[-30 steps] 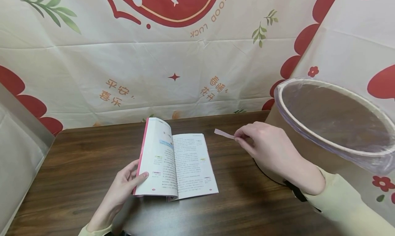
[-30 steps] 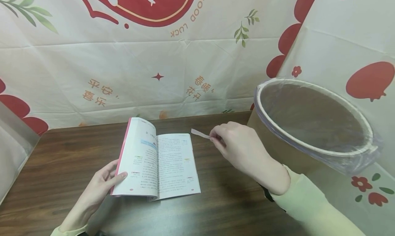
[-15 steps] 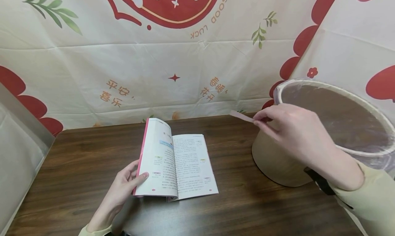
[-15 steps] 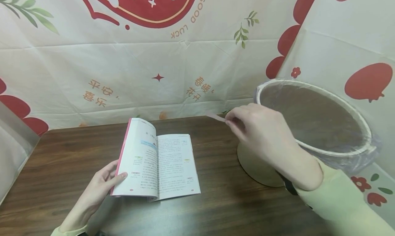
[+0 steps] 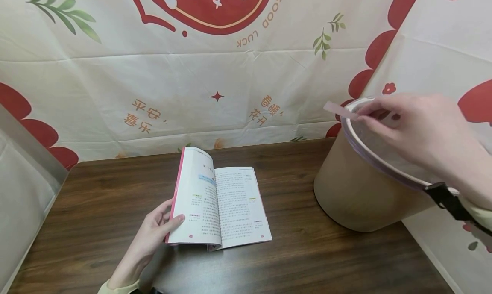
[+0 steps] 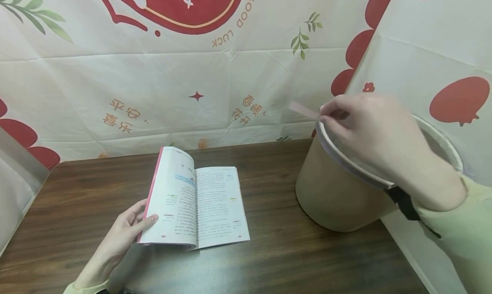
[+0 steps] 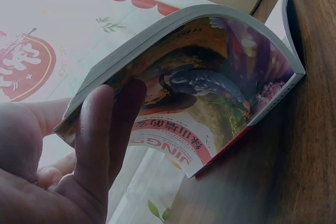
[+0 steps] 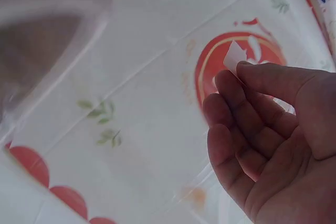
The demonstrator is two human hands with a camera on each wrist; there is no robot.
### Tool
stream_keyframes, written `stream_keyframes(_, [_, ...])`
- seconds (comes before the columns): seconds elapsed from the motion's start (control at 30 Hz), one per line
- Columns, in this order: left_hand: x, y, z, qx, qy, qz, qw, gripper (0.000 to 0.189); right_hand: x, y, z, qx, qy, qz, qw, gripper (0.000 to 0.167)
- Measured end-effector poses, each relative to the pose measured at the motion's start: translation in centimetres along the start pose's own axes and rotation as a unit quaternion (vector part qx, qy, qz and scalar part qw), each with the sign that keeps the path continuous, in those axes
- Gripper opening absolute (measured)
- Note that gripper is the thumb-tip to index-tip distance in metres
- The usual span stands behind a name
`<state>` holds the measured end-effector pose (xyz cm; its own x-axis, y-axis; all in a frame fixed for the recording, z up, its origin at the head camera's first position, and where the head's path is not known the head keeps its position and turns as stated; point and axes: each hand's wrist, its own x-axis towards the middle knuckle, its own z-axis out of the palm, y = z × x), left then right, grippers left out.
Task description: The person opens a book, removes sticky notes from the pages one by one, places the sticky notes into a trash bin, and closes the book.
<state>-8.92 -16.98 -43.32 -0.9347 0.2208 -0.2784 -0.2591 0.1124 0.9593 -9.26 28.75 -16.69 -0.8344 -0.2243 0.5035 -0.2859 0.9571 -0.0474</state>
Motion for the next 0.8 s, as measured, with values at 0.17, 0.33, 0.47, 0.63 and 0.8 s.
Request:
stream_keyframes(0.17, [-0.1, 0.0, 0.0, 0.001, -0.001, -0.002, 1.0000, 0.064, 0.6, 2.6, -0.7, -0.013, -0.025, 0.034, 0.9990, 0.012])
stream_keyframes(0.33, [-0.1, 0.1, 0.1, 0.000, -0.001, 0.000, 1.0000, 0.063, 1.2, 4.4, -1.3, -0.005, -0.061, 0.103, 0.9928, 0.015])
stream_keyframes(0.47, [0.0, 0.1, 0.1, -0.001, 0.001, -0.002, 1.0000, 0.063, 1.8, 5.9, -1.8, -0.019, -0.093, 0.140, 0.9857, 0.020])
stream_keyframes(0.63, [0.0, 0.1, 0.0, -0.001, -0.001, -0.001, 1.0000, 0.064, 2.4, 8.0, -1.5, -0.053, -0.111, 0.123, 0.9847, 0.019])
stream_keyframes(0.8, [0.0, 0.1, 0.0, -0.002, -0.006, 0.004, 1.0000, 0.061, 2.8, 10.0, -0.6, -0.056, -0.137, 0.109, 0.9829, 0.014])
